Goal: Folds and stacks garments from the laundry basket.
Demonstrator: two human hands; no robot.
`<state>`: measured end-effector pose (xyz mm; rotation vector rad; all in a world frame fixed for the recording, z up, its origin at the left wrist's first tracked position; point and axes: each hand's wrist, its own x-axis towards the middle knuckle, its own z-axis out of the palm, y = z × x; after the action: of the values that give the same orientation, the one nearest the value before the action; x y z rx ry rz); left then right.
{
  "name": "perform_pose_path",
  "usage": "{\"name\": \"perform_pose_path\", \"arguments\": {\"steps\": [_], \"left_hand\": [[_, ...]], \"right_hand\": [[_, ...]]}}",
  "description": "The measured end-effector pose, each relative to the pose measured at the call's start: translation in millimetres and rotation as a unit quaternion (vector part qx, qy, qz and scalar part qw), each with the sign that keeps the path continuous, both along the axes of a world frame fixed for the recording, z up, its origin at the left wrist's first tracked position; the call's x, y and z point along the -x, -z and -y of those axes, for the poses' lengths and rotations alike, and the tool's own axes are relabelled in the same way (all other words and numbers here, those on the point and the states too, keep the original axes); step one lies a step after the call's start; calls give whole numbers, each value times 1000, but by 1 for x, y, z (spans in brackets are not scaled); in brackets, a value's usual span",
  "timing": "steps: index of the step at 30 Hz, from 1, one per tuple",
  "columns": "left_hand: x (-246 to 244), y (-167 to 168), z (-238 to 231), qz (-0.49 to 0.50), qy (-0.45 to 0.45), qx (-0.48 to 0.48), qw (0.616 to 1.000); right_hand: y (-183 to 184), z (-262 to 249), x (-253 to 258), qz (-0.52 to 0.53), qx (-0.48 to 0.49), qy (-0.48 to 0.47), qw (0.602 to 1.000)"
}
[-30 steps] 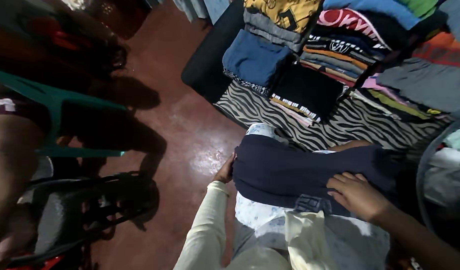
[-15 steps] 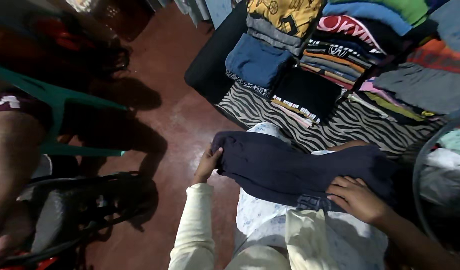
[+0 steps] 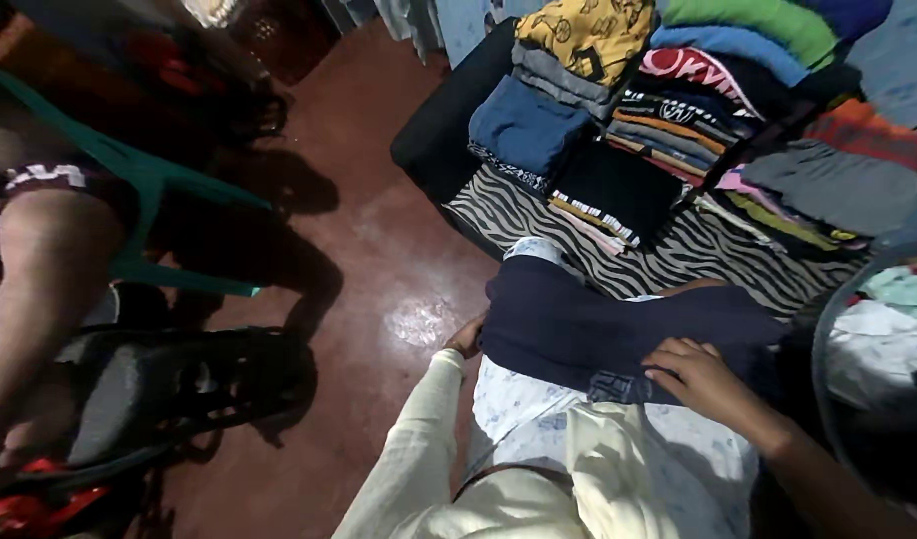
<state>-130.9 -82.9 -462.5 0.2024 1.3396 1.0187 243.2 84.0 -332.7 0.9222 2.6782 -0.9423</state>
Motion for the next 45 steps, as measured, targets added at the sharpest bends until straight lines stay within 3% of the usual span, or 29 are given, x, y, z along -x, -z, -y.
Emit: {"name": "perform_pose_path", "arguments": {"steps": [4, 7, 10, 15, 17, 19, 22, 26, 32, 36, 39, 41, 45], "left_hand": [[3, 0, -3, 61, -124, 10, 990], [38, 0, 5, 63, -149, 6, 987], [63, -25, 10, 49, -155, -4, 987], [70, -55, 6, -7, -165, -56, 985], [69, -74, 1, -88, -159, -95, 979], [75, -104, 0, -184, -86, -152, 967], [81, -157, 0, -280, -69, -186, 939], [110, -209, -2, -340, -39, -267, 901], [121, -277, 18, -407, -46, -261, 874], [189, -265, 55, -476, 20, -292, 829], [184, -279, 69, -519, 2, -212, 828], [186, -279, 80, -503, 20, -226, 834], [179, -277, 88, -490, 38, -234, 839]], "right_hand": [[-1, -3, -4, 11, 10, 2, 1000], [0, -7, -3, 7, 22, 8, 1000], [0, -8, 1, 11, 30, 12, 999], [-1, -6, 7, 12, 24, 15, 1000], [-5, -5, 8, 20, 26, 17, 999], [-7, 0, 6, 9, 11, 19, 1000], [-5, 18, 2, -73, -80, 21, 994], [0, 49, 6, -144, -195, 33, 970], [-9, 74, 37, -119, -157, 41, 980], [-17, 79, 62, -114, -92, 36, 989], [-18, 78, 72, -136, -52, 7, 989], [-23, 75, 65, -162, -54, -5, 985], [-30, 57, 17, -243, -139, 94, 955]]}}
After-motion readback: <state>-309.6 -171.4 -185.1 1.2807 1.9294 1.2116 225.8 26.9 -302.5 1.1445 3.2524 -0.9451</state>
